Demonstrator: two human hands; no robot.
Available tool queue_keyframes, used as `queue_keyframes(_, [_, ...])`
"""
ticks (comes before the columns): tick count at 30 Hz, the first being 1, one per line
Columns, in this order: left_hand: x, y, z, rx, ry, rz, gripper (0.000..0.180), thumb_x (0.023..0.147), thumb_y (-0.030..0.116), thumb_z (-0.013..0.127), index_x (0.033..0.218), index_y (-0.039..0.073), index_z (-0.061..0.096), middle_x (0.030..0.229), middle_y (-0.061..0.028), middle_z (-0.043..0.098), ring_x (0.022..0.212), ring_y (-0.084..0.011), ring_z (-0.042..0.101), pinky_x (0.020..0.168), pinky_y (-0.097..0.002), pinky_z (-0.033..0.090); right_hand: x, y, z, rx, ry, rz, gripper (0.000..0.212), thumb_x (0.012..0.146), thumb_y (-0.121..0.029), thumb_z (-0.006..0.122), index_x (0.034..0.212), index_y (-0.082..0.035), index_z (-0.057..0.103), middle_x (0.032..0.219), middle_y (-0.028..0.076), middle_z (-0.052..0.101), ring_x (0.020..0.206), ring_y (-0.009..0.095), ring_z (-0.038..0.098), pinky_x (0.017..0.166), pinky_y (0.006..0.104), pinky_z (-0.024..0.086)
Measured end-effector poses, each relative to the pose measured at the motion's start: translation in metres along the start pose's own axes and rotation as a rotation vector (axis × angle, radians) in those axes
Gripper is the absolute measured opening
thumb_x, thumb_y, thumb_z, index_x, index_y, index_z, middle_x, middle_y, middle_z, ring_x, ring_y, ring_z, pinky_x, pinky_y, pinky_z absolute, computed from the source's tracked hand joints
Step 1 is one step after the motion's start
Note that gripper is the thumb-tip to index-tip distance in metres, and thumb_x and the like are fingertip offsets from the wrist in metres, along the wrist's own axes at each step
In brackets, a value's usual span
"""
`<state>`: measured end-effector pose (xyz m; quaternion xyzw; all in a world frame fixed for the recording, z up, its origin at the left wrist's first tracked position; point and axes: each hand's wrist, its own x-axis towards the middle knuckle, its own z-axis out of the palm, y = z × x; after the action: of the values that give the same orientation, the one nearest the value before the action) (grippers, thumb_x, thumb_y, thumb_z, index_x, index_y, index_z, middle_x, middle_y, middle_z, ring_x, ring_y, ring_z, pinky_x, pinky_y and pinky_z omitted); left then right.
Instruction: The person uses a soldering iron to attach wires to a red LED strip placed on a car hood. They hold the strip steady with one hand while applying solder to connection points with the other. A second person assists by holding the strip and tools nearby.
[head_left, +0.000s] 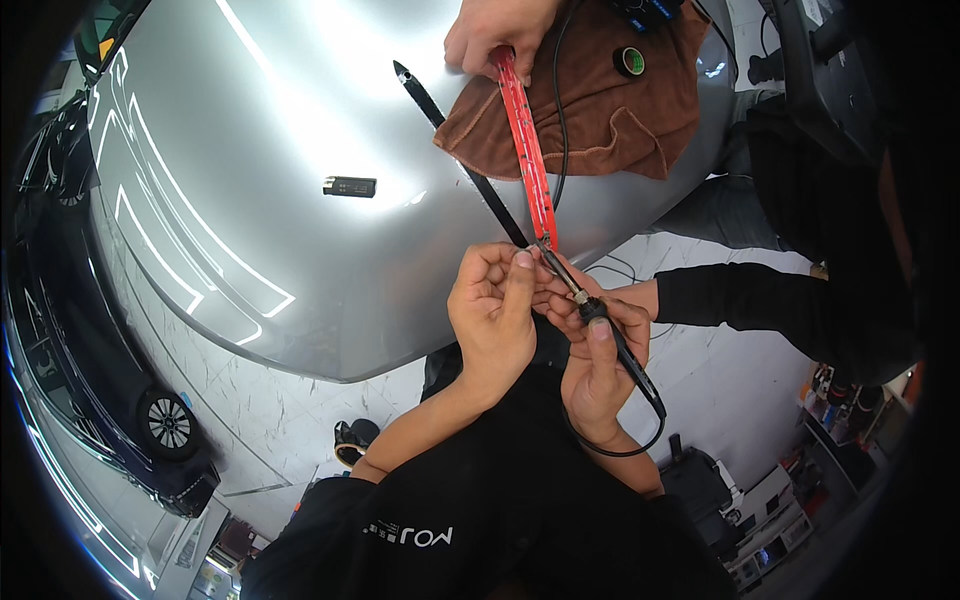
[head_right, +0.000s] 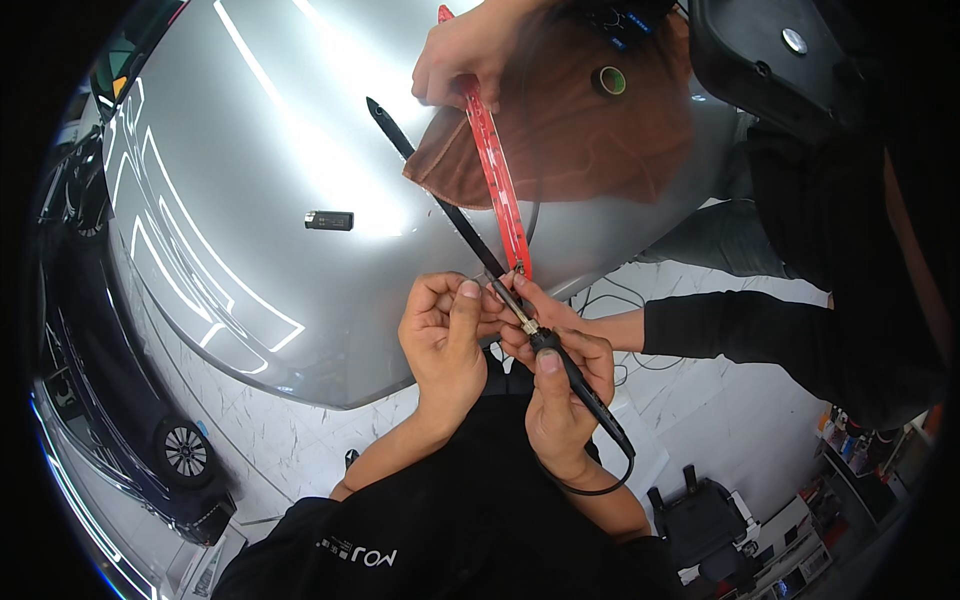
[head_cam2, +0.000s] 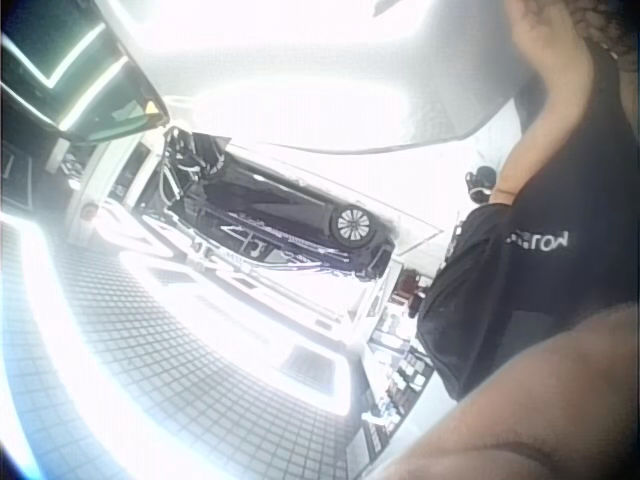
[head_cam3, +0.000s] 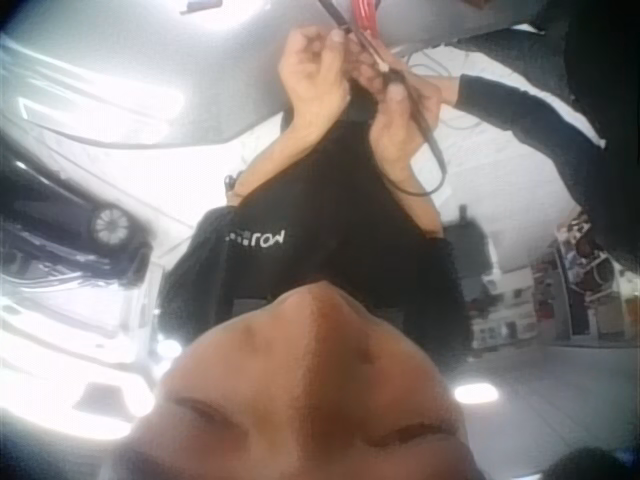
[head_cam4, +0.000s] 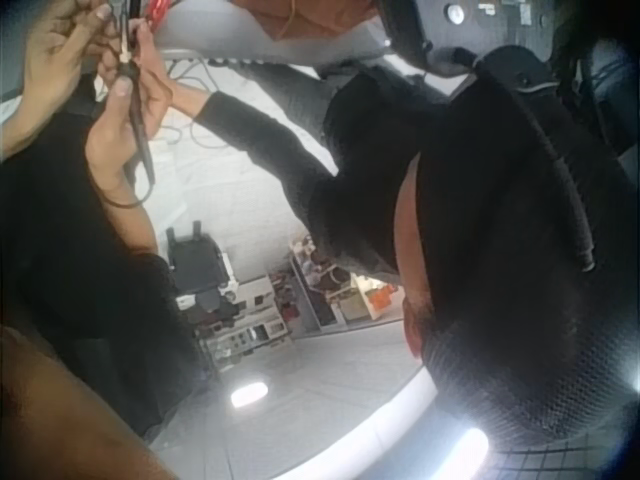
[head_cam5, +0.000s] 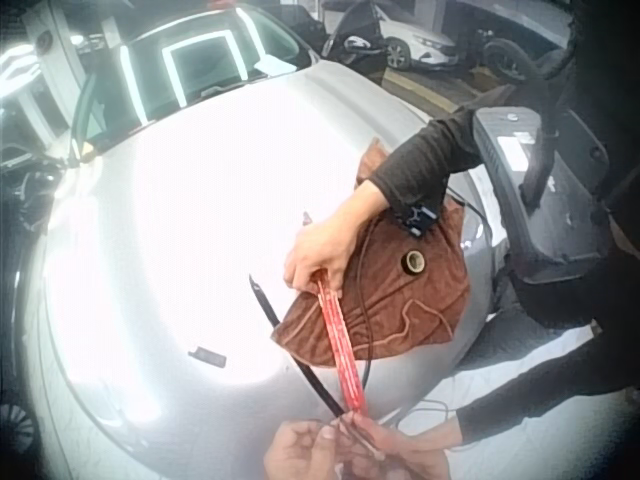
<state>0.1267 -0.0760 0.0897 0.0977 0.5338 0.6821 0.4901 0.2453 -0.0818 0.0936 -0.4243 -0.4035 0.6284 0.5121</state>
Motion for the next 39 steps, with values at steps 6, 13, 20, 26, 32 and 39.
queue_keyframes(6, [0.0008, -0.0011, 0.0008, -0.004, 0.014, -0.001, 0.013, 0.113, 0.010, 0.065, 0.113, -0.002, 0.059, 0.099, -0.0114, 0.076, 0.088, -0.0112, 0.074, 0.080, -0.0268, 0.065, 0.0024, -0.0015, 0.0088, 0.095, 0.088, -0.010, 0.024, 0.111, -0.012, 0.063, 0.124, 0.003, 0.050, 0.124, 0.032, 0.072, 0.105, 0.028, 0.080, 0.090, 0.0419, 0.069])
queue_keyframes(13, [0.0013, -0.0008, -0.0008, 0.009, 0.007, -0.001, 0.013, 0.113, 0.009, 0.065, 0.112, -0.002, 0.059, 0.098, -0.0110, 0.075, 0.088, -0.0108, 0.074, 0.080, -0.0264, 0.064, 0.0004, 0.0031, 0.0045, 0.075, 0.071, -0.024, 0.025, 0.110, -0.010, 0.063, 0.126, 0.004, 0.049, 0.126, 0.032, 0.070, 0.107, 0.031, 0.080, 0.091, 0.0445, 0.070])
queue_keyframes(20, [0.0025, -0.0048, 0.0000, 0.094, 0.032, 0.044, 0.013, 0.115, 0.009, 0.060, 0.113, -0.004, 0.058, 0.095, -0.0131, 0.074, 0.081, -0.0173, 0.078, 0.074, -0.0323, 0.069, -0.0001, 0.0034, 0.0057, 0.067, 0.088, -0.035, 0.025, 0.109, -0.010, 0.064, 0.124, 0.005, 0.050, 0.124, 0.032, 0.070, 0.107, 0.034, 0.080, 0.091, 0.0473, 0.070])
queue_keyframes(26, [0.0022, -0.0053, 0.0001, 0.087, 0.029, 0.033, 0.012, 0.114, 0.008, 0.061, 0.113, -0.003, 0.057, 0.094, -0.0136, 0.074, 0.080, -0.0179, 0.077, 0.072, -0.0322, 0.068, -0.0014, 0.0047, 0.0053, 0.054, 0.100, -0.029, 0.026, 0.109, -0.011, 0.066, 0.125, 0.003, 0.051, 0.120, 0.027, 0.071, 0.104, 0.029, 0.078, 0.089, 0.0427, 0.068])
queue_keyframes(32, [0.0013, -0.0047, 0.0008, 0.081, 0.028, 0.031, 0.012, 0.113, 0.009, 0.063, 0.113, -0.002, 0.058, 0.094, -0.0123, 0.074, 0.080, -0.0161, 0.076, 0.072, -0.0301, 0.066, -0.0030, 0.0040, 0.0044, 0.036, 0.085, -0.040, 0.025, 0.110, -0.011, 0.066, 0.127, 0.001, 0.052, 0.117, 0.023, 0.071, 0.103, 0.024, 0.075, 0.088, 0.0402, 0.064])
queue_keyframes(39, [0.0010, -0.0046, 0.0008, 0.100, 0.043, 0.034, 0.013, 0.113, 0.011, 0.066, 0.113, -0.001, 0.060, 0.094, -0.0110, 0.075, 0.080, -0.0151, 0.076, 0.074, -0.0300, 0.066, -0.0040, 0.0053, 0.0026, 0.048, 0.105, -0.006, 0.026, 0.109, -0.011, 0.066, 0.126, 0.002, 0.051, 0.120, 0.026, 0.072, 0.105, 0.028, 0.077, 0.089, 0.0426, 0.067])
